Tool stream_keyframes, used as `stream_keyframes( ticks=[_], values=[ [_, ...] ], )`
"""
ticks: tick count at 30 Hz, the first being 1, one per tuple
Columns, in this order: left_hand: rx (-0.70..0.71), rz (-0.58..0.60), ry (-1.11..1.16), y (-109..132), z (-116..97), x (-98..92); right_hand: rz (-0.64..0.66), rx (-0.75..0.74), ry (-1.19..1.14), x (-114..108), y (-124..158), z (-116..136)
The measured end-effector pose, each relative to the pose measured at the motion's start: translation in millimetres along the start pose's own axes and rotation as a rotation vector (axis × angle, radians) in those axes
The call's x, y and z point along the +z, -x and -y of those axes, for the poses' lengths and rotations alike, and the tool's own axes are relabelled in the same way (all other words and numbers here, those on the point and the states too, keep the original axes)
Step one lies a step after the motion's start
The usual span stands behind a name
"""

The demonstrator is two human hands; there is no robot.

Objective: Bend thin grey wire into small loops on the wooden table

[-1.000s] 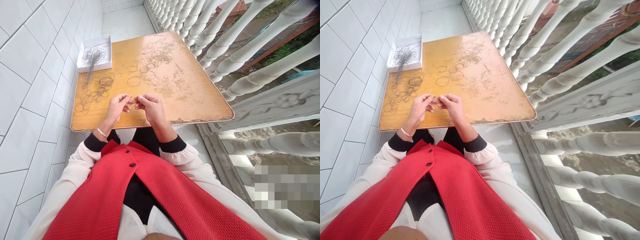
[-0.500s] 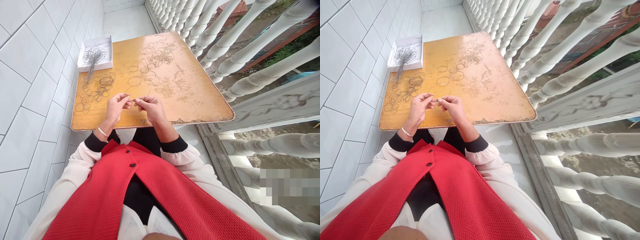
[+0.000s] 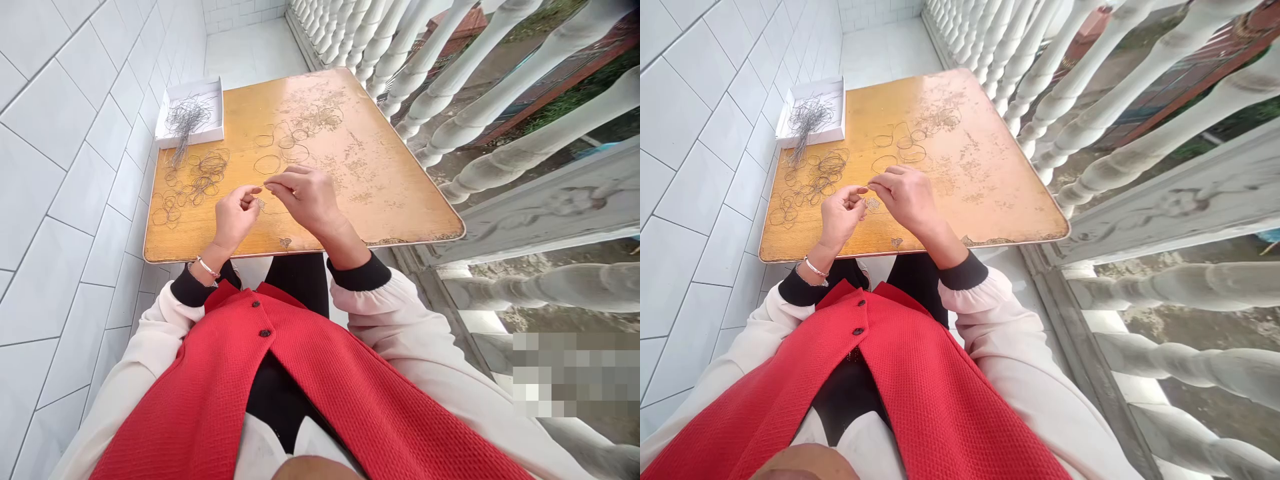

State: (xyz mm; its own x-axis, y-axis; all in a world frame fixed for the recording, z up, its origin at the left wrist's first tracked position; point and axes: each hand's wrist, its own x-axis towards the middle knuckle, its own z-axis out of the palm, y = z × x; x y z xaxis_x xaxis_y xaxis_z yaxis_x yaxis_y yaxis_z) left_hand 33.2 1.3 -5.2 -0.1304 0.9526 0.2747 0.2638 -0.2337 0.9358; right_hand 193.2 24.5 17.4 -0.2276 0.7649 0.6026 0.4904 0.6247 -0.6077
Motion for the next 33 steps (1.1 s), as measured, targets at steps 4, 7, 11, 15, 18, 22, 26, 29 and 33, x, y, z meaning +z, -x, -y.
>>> stream_keyframes(
  ticks=[4, 7, 11, 15, 18, 22, 26, 29, 33],
  values=[
    [0.052, 0.014, 0.061, 1.4, 1.3, 0.3, -0.091, 0.008, -0.002, 10.2, 1.1, -7.4],
    [0.076, 0.046, 0.154, 3.2, 3.2, 2.2, -0.172, 0.031, -0.011, 16.0, 4.0, -10.5],
    [0.102, 0.050, 0.207, 3.0, 9.8, 3.8, -0.219, 0.054, -0.053, 19.5, 5.2, -9.7],
    [0.122, 0.061, 0.217, 0.8, 16.8, 3.1, -0.197, 0.128, -0.129, 20.9, 3.5, -10.5],
    [0.120, 0.061, 0.225, -0.4, 21.7, 2.9, -0.175, 0.181, -0.233, 22.6, 4.0, -15.5],
    [0.096, 0.010, 0.250, -1.3, 27.3, 4.5, -0.168, 0.268, -0.419, 23.0, 10.2, -22.2],
    [0.092, -0.007, 0.236, -0.9, 28.6, 5.7, -0.189, 0.328, -0.466, 22.6, 17.2, -22.5],
    [0.101, -0.005, 0.238, 0.6, 28.3, 6.0, -0.204, 0.293, -0.415, 24.6, 17.3, -20.6],
    [0.101, 0.004, 0.248, 2.4, 29.3, 6.7, -0.229, 0.259, -0.317, 26.9, 14.1, -17.0]
  ],
)
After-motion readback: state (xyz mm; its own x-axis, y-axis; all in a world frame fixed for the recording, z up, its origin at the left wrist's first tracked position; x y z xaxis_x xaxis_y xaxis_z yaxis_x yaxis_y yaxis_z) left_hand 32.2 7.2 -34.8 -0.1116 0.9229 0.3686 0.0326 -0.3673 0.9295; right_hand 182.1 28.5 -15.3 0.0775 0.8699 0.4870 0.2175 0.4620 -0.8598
